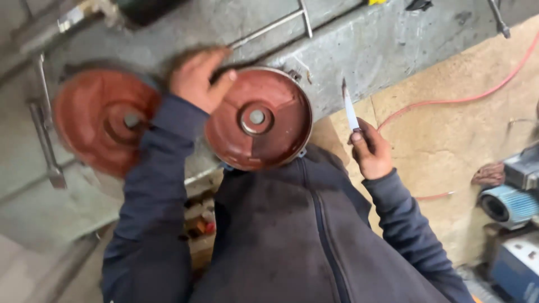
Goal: The person uses a cordless drill to work on a red metal part, then uses a knife to scrape its surface. They continue drilling the part from different angles and later use the knife to scrape the edges of the drilled holes.
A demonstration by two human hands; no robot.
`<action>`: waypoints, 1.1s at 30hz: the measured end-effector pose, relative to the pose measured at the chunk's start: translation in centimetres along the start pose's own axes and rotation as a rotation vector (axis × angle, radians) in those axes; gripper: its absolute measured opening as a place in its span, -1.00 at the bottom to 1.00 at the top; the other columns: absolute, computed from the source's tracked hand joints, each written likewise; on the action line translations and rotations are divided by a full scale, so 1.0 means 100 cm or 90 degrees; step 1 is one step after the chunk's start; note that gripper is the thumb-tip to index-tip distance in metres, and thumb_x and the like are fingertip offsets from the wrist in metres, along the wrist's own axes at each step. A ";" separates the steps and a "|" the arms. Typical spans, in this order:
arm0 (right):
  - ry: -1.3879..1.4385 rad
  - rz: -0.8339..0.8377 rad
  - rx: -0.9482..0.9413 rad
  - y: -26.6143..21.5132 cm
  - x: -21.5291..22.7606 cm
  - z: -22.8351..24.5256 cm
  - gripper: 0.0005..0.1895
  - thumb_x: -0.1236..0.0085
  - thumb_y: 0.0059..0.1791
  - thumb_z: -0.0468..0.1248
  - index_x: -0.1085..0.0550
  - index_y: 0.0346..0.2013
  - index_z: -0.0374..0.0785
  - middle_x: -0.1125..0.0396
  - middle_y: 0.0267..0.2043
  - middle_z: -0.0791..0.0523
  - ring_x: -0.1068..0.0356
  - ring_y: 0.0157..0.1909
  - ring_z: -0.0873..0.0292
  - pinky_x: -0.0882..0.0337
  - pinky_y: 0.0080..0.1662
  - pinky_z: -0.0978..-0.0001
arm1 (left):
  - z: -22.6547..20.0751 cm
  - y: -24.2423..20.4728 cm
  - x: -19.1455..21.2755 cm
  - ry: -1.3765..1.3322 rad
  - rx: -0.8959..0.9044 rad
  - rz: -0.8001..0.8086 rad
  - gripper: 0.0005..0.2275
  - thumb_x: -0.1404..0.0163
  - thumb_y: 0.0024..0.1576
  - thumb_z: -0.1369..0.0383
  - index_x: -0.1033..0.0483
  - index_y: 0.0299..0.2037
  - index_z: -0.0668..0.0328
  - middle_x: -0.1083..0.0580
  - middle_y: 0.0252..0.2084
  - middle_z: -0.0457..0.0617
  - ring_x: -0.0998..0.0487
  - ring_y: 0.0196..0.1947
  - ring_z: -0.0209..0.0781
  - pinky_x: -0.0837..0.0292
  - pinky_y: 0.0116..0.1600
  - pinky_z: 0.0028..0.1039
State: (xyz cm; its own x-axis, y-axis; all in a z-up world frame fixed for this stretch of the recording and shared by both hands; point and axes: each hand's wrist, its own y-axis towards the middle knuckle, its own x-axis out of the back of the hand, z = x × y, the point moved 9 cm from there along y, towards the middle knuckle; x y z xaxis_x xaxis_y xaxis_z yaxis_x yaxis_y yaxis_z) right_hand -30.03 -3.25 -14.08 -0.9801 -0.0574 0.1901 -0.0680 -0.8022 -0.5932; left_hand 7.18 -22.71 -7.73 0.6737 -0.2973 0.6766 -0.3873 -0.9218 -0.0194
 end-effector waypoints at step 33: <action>-0.212 -0.098 0.246 0.027 -0.083 0.095 -0.58 -0.04 0.16 -0.30 -0.38 0.34 -0.27 -0.45 0.12 -0.15 -0.51 0.17 -0.01 -0.44 0.16 0.30 | 0.013 -0.004 -0.030 -0.130 0.077 0.054 -0.74 0.04 0.36 0.28 -0.55 0.19 0.09 -0.58 0.05 0.15 -0.67 -0.05 0.07 -0.55 0.03 -0.30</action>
State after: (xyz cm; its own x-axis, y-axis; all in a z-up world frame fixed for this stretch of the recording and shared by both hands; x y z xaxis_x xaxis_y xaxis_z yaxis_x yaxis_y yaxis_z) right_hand -20.28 -10.55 -9.81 -0.8474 -0.0575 0.5278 -0.0707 -0.9731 -0.2194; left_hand 6.15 -21.81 -10.71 0.7601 -0.4079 0.5058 -0.3782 -0.9107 -0.1662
